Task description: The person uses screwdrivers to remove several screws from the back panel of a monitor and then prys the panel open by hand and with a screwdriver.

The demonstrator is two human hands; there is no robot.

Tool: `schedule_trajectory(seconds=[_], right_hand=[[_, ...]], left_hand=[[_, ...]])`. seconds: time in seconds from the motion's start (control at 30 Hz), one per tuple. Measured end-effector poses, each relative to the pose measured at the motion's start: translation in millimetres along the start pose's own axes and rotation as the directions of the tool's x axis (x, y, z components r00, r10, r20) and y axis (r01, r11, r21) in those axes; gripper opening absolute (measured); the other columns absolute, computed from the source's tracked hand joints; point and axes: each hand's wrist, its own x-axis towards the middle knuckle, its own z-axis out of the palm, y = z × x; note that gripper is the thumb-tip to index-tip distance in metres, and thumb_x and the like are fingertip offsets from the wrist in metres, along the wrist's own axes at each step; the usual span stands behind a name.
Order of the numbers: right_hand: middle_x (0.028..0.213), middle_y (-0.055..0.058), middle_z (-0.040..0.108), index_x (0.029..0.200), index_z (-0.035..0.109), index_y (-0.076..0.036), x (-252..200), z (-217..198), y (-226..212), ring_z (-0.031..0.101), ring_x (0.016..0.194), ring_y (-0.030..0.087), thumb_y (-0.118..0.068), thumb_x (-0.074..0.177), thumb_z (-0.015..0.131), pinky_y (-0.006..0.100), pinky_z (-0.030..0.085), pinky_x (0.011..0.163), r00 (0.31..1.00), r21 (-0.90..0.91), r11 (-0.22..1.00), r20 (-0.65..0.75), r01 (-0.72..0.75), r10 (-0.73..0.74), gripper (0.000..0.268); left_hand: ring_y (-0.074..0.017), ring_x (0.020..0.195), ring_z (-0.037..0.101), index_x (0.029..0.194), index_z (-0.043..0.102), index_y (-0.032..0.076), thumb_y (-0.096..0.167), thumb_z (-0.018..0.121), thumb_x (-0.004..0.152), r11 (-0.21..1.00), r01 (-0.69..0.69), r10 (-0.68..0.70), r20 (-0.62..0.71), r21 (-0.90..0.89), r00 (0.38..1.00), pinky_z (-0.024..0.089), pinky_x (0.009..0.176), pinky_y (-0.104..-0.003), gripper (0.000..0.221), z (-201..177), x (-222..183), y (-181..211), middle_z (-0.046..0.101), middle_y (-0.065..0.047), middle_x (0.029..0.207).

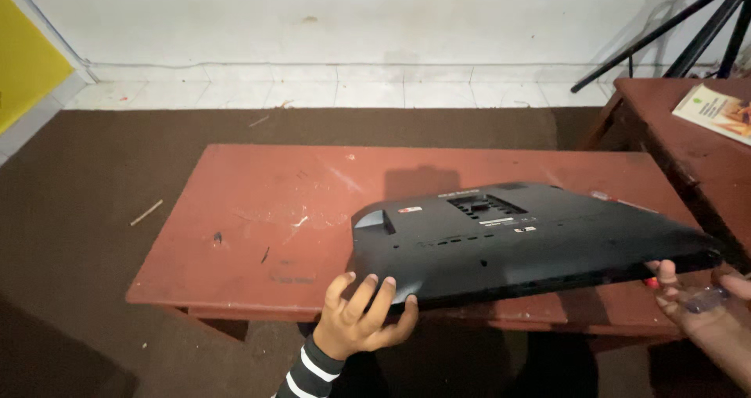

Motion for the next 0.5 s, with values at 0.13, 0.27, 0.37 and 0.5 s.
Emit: schedule_trajectory(seconds=[0.13,0.27,0.37,0.5], right_hand=[[0.162,0.048,0.038,0.08,0.055,-0.026,-11.8,50.7,-8.4,0.07,0.131,0.025,-0.021,0.094,0.071,0.026,0.053,0.099,0.966,0.024,0.999,0.255,0.029,-0.034,0.023],[0.16,0.046,0.045,0.075,0.054,-0.024,2.4,92.1,-20.4,0.072,0.129,0.021,-0.024,0.093,0.07,0.025,0.047,0.096,0.924,-0.005,1.0,0.383,-0.005,0.007,0.023],[0.156,0.048,0.047,0.089,0.058,-0.021,6.2,118.1,-21.7,0.074,0.131,0.031,-0.02,0.091,0.07,0.03,0.05,0.096,0.929,0.02,1.0,0.37,0.02,-0.026,0.012],[0.152,0.048,0.035,0.146,0.057,-0.003,83.5,89.2,-27.0,0.083,0.125,0.04,-0.011,0.099,0.075,0.041,0.054,0.093,0.863,0.175,0.976,0.505,-0.132,0.026,0.051]], left_hand=[[-0.0257,0.107,0.058,0.12,0.063,0.028,0.035,0.07,0.096,0.996,-0.042,0.043,-0.019,0.073,0.999,0.052,0.087,-0.049,0.026,18.4,16.4,-20.2,0.06,-0.007,0.118],[-0.0201,0.105,0.052,0.121,0.063,0.027,0.026,0.062,0.1,0.961,-0.053,0.061,-0.022,0.27,0.998,0.048,0.089,-0.045,0.021,41.7,23.6,-35.9,0.056,-0.004,0.117],[-0.0209,0.109,0.052,0.125,0.063,0.025,0.012,0.056,0.104,0.944,0.071,-0.045,-0.089,0.321,0.995,0.047,0.087,-0.046,0.026,59.2,16.4,-35.0,0.057,-0.004,0.119],[-0.0382,0.115,0.055,0.115,0.052,0.018,0.033,0.052,0.107,0.896,0.44,-0.428,-0.149,0.06,0.892,0.048,0.102,-0.064,0.017,69.7,17.1,-29.1,0.054,-0.018,0.129]])
